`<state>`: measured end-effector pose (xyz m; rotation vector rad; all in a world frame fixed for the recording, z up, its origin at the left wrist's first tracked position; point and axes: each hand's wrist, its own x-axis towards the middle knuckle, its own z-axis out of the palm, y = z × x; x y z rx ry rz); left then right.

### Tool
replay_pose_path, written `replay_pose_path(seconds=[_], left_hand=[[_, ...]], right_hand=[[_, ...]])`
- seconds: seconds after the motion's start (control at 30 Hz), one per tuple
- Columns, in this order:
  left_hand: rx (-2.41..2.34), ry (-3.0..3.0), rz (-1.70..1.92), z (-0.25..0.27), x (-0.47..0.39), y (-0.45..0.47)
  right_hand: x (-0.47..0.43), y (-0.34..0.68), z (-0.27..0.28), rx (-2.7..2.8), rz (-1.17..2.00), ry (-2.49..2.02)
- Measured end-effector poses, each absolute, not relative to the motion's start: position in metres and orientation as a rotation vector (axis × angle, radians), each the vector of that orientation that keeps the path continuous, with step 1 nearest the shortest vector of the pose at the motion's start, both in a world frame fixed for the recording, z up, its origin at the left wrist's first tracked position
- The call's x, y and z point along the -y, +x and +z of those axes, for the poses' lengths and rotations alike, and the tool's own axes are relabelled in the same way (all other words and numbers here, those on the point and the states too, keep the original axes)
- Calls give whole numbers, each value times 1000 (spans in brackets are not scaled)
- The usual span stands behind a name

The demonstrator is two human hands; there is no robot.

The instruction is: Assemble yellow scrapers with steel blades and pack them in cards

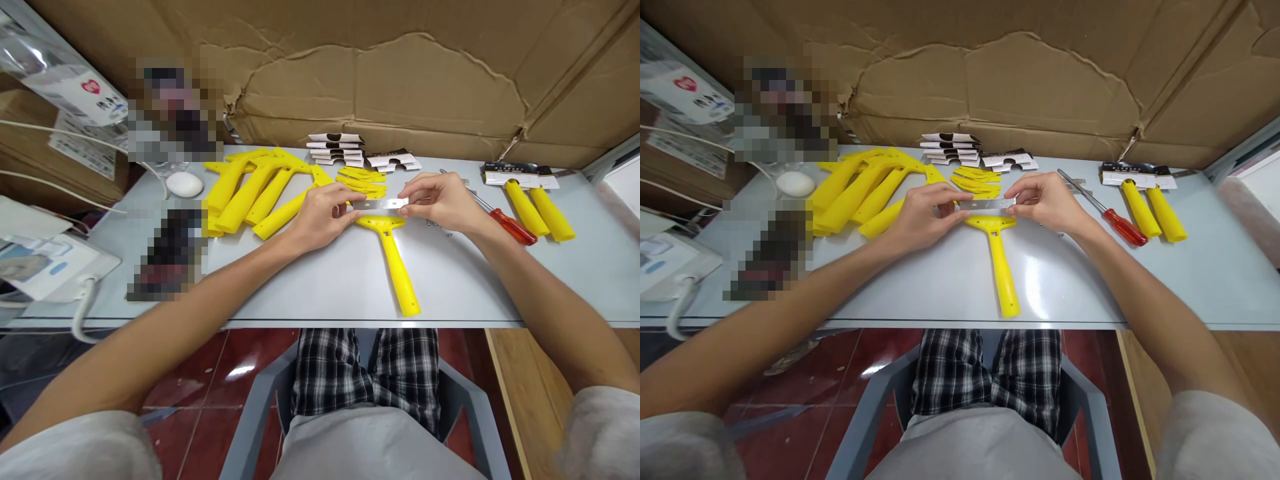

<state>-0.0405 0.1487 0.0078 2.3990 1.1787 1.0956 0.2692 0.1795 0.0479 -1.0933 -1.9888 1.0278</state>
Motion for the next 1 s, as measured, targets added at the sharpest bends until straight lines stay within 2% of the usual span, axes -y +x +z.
replay_pose_path(seconds=[0.27,1.0], left_hand=[[-1191,2465,1029,11,-148,-39],[-1169,2345,1066,11,-148,-39]], right_hand=[[-172,270,53,2021,1161,-1151],[-184,274,43,2266,940,-1160]])
